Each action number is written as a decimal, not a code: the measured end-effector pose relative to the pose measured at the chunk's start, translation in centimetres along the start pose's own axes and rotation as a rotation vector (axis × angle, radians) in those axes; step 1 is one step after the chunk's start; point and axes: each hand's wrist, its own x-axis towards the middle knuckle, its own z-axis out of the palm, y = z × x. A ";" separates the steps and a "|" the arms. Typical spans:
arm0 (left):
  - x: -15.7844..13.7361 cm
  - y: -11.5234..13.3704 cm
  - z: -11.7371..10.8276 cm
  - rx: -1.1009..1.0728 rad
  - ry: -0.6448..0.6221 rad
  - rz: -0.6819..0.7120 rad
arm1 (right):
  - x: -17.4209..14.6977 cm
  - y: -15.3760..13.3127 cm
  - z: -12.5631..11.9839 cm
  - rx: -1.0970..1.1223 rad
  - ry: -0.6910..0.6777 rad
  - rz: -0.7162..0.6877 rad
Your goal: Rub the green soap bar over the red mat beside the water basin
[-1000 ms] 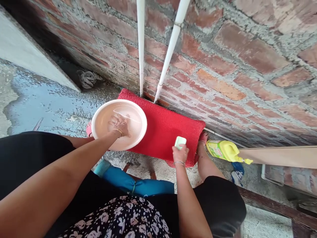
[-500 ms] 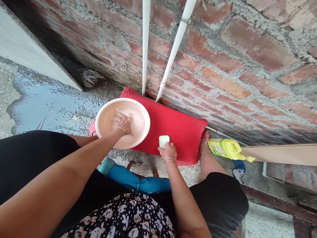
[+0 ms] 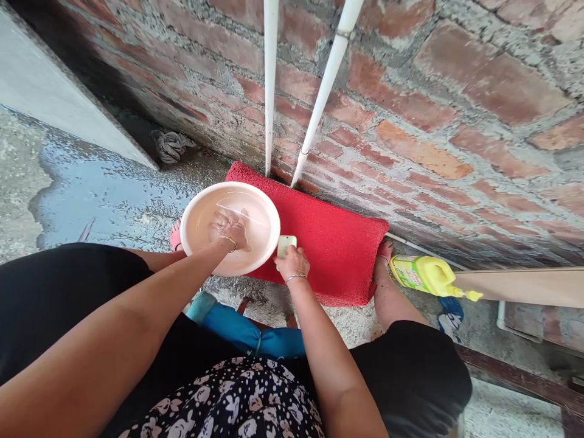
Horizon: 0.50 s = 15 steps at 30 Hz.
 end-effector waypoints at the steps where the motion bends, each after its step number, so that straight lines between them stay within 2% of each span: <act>1: 0.0 0.0 0.0 0.003 -0.001 0.000 | 0.3 -0.7 0.1 -0.004 -0.004 -0.025; 3: 0.1 0.1 0.0 0.018 0.004 -0.004 | 0.8 -0.6 0.1 -0.019 -0.017 -0.038; 5: 0.0 0.2 0.0 0.044 0.010 -0.005 | 1.1 1.2 -0.3 -0.030 -0.027 0.008; 12: 0.0 0.2 0.1 0.074 0.016 -0.018 | 0.3 14.7 -3.5 -0.038 -0.028 0.407; 15: 0.1 0.0 0.4 0.065 0.024 -0.012 | -0.6 19.3 -4.3 -0.006 0.004 0.531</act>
